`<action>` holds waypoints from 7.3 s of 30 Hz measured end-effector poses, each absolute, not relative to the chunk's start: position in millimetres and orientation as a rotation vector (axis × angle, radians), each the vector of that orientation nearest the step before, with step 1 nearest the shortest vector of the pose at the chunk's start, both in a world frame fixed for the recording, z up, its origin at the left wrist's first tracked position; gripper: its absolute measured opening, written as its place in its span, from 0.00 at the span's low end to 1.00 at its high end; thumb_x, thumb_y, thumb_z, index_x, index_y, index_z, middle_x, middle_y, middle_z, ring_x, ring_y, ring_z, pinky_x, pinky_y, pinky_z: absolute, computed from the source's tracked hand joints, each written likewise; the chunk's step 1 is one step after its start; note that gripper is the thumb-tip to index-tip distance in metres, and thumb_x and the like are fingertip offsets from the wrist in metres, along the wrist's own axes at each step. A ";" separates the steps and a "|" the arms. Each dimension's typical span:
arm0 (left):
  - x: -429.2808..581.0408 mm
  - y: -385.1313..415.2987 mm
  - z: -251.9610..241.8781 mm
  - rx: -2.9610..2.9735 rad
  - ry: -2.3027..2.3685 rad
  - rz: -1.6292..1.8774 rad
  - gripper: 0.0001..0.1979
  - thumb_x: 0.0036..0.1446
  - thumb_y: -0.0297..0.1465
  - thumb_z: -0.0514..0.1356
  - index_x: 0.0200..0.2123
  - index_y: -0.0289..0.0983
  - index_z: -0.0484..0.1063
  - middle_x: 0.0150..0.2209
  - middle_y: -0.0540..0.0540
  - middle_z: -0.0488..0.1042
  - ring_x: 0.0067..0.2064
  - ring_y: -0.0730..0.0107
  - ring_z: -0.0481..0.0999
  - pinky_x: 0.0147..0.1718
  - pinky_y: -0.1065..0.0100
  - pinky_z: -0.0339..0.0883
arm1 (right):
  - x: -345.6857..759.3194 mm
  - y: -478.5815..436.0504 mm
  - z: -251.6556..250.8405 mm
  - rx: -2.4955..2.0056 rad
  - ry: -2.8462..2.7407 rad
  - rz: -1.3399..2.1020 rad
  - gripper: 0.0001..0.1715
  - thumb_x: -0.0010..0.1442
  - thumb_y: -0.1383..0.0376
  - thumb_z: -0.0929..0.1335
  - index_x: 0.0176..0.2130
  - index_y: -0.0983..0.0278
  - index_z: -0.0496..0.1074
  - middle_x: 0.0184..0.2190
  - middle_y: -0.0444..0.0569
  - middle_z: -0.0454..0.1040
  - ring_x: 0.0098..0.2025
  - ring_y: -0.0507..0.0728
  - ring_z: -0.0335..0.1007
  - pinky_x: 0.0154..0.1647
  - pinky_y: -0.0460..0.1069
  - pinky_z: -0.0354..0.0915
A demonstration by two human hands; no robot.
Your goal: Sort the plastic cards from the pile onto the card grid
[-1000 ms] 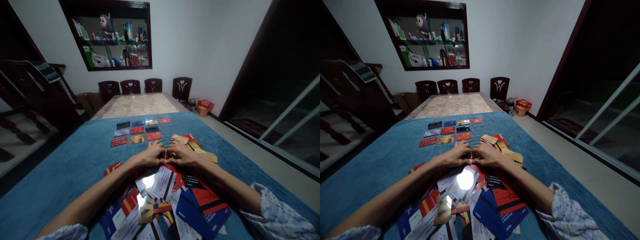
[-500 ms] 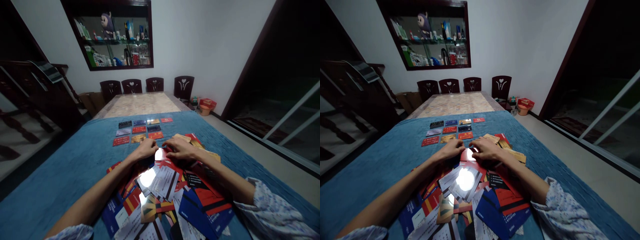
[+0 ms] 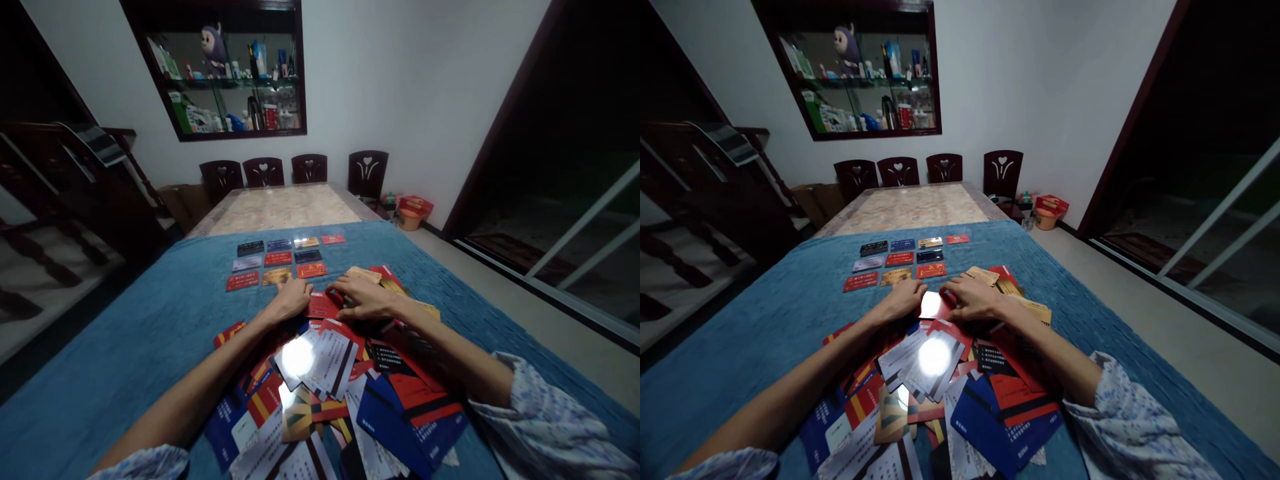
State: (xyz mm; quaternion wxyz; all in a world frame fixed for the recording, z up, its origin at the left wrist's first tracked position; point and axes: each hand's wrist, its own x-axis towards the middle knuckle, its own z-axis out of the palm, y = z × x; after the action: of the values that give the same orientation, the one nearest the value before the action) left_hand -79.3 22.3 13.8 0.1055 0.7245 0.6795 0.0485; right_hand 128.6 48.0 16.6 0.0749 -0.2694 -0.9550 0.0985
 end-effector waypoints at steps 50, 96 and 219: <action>-88.0 19.8 19.0 2.106 1.696 0.811 0.17 0.60 0.34 0.52 0.27 0.35 0.78 0.27 0.48 0.78 0.33 0.66 0.75 0.35 0.70 0.64 | 131.7 53.6 10.9 -1.025 -2.722 0.075 0.13 0.67 0.65 0.63 0.42 0.61 0.78 0.40 0.53 0.78 0.44 0.60 0.69 0.41 0.51 0.58; -82.2 15.3 5.0 2.067 1.455 1.046 0.14 0.51 0.21 0.57 0.36 0.36 0.81 0.34 0.47 0.83 0.38 0.65 0.81 0.41 0.69 0.72 | 123.4 58.8 -5.7 -0.884 -2.347 0.422 0.11 0.60 0.69 0.67 0.41 0.63 0.79 0.35 0.49 0.79 0.37 0.56 0.71 0.42 0.50 0.63; -60.5 147.3 36.2 2.767 1.792 0.316 0.16 0.55 0.29 0.58 0.47 0.35 0.71 0.51 0.34 0.69 0.55 0.45 0.62 0.49 0.47 0.59 | 143.3 192.6 55.7 -1.245 -2.798 -0.208 0.18 0.59 0.59 0.71 0.49 0.62 0.73 0.48 0.57 0.70 0.52 0.65 0.64 0.40 0.51 0.61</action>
State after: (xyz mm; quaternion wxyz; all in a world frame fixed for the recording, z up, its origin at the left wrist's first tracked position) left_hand -60.5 147.3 36.2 -0.0850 0.8324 0.5392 0.0952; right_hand 143.3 192.6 55.7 0.0358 -0.4053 -0.9110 -0.0676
